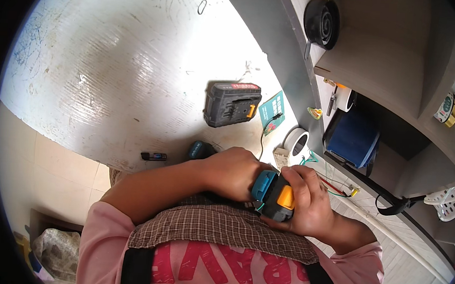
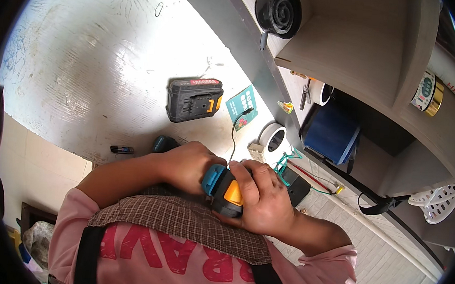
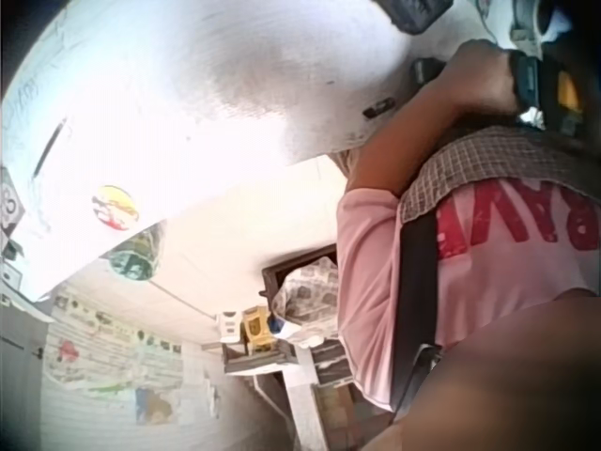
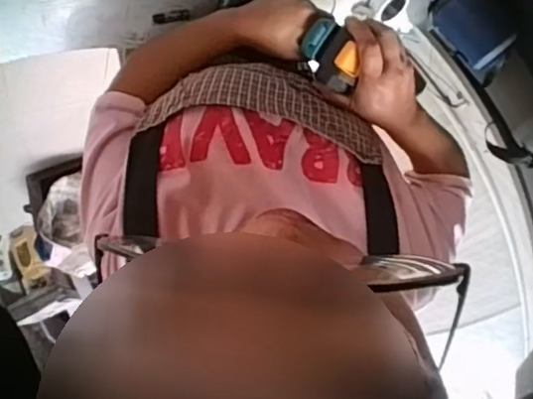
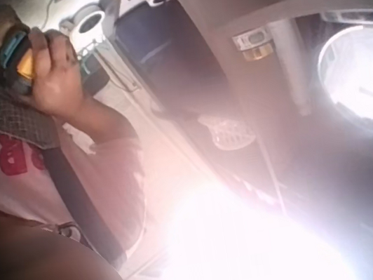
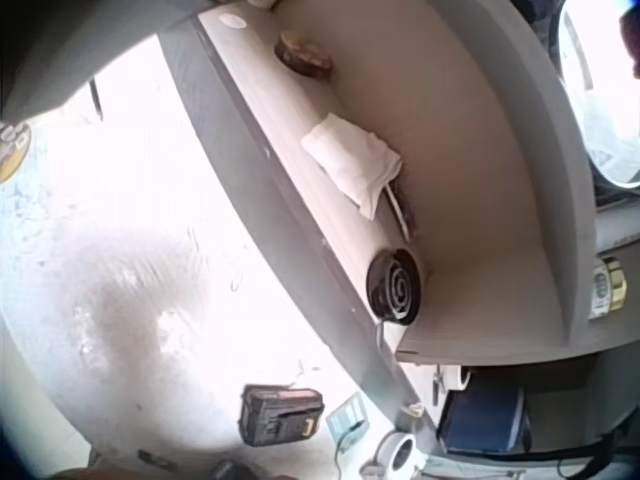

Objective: The person attaches a battery pack to a cordless drill, secures it, and then plugs a charger into a power strip. The person handles the drill and battery multiple times to ensure proper connection.

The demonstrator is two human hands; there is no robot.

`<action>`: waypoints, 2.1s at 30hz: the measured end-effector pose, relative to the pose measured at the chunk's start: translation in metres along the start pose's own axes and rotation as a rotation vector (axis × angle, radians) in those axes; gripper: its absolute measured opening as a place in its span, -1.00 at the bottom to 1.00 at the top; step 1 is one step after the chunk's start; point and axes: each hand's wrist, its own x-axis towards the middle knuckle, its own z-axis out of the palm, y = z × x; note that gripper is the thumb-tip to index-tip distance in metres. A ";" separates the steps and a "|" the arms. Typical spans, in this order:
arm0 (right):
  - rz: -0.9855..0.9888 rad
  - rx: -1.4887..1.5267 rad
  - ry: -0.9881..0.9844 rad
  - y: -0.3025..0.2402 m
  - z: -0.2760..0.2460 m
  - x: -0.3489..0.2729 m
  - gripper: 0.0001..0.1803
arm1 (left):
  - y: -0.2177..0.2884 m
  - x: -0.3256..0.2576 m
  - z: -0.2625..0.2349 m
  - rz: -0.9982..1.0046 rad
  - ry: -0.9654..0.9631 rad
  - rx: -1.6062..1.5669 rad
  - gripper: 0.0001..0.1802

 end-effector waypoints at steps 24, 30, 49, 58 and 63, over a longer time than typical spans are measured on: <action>0.044 0.016 -0.041 -0.006 -0.003 0.002 -0.03 | 0.003 -0.002 0.000 -0.014 0.032 -0.001 -0.69; 0.039 0.008 -0.089 -0.006 -0.008 0.009 -0.05 | -0.003 -0.002 0.003 0.022 0.048 0.024 -0.70; -0.077 -0.024 -0.004 0.004 -0.006 0.022 -0.25 | -0.006 -0.002 0.005 0.098 0.116 0.010 -0.68; -0.020 0.018 -0.111 0.001 -0.018 0.034 -0.15 | -0.006 0.000 0.003 0.060 0.092 0.014 -0.70; -0.028 0.046 -0.070 0.007 -0.013 0.023 -0.06 | -0.007 0.000 0.006 0.051 0.089 0.035 -0.68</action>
